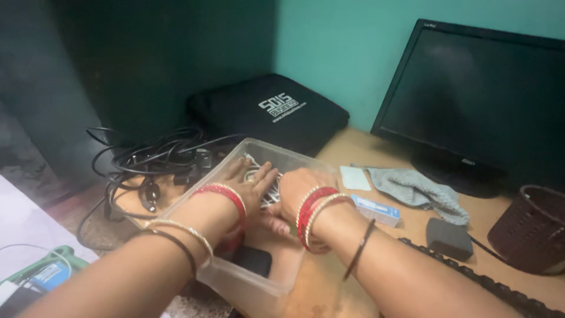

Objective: The person organizes small electronic accessories and stationery items by sorting them into a clear plastic container and a green basket. They handle cables, a power adapter, a lens cap, scissors, and a box, placing them into the containers on a desk.

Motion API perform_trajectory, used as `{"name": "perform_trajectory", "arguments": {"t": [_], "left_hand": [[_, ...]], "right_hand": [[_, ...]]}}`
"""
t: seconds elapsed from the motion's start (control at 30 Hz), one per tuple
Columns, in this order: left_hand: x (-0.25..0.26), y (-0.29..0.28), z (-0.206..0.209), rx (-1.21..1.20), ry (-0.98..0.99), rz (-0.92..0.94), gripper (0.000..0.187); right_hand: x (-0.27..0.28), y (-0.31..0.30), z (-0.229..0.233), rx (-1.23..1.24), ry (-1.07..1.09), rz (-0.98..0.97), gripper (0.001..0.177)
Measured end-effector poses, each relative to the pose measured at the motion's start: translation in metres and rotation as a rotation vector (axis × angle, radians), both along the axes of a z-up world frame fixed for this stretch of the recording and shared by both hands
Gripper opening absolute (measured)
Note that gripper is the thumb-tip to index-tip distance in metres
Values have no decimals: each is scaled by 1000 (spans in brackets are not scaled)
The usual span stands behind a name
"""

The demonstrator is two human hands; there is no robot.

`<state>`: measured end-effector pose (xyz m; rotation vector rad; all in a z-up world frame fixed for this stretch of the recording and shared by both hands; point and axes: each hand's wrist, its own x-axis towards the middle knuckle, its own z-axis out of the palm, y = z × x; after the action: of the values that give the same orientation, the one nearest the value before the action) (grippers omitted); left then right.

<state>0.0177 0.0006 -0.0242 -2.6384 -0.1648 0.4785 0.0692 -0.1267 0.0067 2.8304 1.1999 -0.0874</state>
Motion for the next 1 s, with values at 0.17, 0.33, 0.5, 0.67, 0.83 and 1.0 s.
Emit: {"name": "perform_trajectory", "arguments": {"t": [0.17, 0.33, 0.5, 0.67, 0.83, 1.0], "left_hand": [[1, 11, 3, -138, -1, -76, 67], [-13, 14, 16, -79, -64, -19, 64], [-26, 11, 18, -81, -208, -67, 60], [-31, 10, 8, -26, -319, -116, 53], [-31, 5, 4, -7, -354, -118, 55], [-25, 8, 8, -53, -422, -152, 38]], "right_hand": [[6, 6, -7, 51, -17, -25, 34], [-2, -3, 1, 64, 13, -3, 51], [-9, -3, 6, 88, 36, -36, 51], [-9, -1, 6, 56, 27, -33, 54], [-13, -1, 9, 61, 17, -40, 54], [-14, -2, 13, 16, -37, -8, 52]]}}
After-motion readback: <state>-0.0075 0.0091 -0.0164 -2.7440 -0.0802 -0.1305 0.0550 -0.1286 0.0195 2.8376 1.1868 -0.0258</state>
